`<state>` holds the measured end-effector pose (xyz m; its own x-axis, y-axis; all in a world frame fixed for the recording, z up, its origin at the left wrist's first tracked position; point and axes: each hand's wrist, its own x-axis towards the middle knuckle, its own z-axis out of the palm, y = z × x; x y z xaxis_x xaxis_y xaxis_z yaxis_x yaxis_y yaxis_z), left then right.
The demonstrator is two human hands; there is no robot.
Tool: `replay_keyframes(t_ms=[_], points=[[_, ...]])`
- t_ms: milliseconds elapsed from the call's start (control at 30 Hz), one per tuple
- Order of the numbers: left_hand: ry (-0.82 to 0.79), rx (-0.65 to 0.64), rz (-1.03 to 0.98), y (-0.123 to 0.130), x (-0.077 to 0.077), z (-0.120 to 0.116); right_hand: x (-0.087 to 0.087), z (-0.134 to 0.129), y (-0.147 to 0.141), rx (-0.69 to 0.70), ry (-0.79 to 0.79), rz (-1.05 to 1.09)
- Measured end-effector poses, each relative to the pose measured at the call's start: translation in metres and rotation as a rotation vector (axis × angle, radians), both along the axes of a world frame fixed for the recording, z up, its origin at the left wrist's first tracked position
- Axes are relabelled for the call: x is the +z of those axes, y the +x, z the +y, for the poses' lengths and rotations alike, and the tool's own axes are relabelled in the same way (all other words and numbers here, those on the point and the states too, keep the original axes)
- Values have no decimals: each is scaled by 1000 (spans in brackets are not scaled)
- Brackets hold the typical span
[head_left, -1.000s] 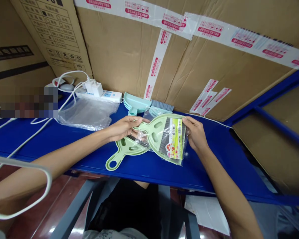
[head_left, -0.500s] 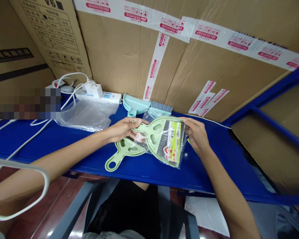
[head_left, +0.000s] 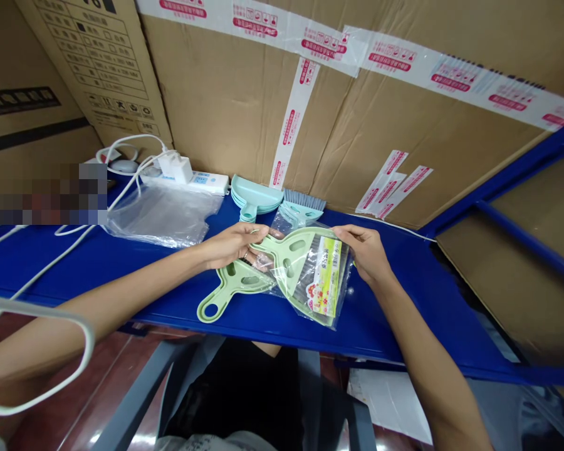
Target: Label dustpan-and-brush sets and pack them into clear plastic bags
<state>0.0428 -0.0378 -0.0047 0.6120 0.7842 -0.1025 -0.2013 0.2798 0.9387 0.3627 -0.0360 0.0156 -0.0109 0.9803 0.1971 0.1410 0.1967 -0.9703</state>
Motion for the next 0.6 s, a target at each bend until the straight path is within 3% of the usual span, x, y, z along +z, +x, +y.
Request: replay_keyframes(t_ms=[600], points=[[-34,29,12,-2,4,3,4,1,5,-91,156,-71]])
